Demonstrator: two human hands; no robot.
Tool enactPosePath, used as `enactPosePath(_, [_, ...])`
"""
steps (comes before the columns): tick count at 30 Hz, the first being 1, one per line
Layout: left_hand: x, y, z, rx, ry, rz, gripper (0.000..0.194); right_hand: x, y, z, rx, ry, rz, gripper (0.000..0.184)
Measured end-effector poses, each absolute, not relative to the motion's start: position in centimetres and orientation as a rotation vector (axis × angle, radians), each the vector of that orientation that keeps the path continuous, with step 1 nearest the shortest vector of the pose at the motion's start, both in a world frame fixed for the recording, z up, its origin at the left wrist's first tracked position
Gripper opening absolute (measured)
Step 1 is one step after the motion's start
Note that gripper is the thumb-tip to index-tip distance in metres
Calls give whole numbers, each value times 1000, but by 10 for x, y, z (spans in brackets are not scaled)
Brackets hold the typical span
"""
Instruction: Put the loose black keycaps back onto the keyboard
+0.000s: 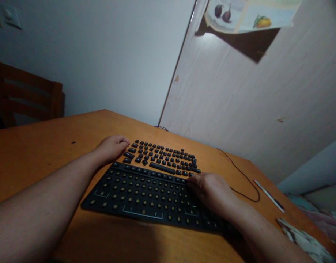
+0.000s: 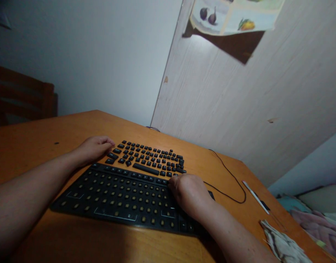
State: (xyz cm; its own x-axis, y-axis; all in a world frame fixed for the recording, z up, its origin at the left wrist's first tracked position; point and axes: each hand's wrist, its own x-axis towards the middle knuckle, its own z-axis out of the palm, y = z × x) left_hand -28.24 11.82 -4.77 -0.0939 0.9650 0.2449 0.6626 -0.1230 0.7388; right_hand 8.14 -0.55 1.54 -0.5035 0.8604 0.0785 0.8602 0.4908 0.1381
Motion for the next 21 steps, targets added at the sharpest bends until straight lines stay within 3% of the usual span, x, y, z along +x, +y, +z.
enactPosePath(10, [-280,116,-46,1808,1772,1057,26,88,0,22,1553,2735,54,25])
enactPosePath(21, [-280,117,-48,1807,1779,1078,26,81,-6,17,1602,2683,225,26])
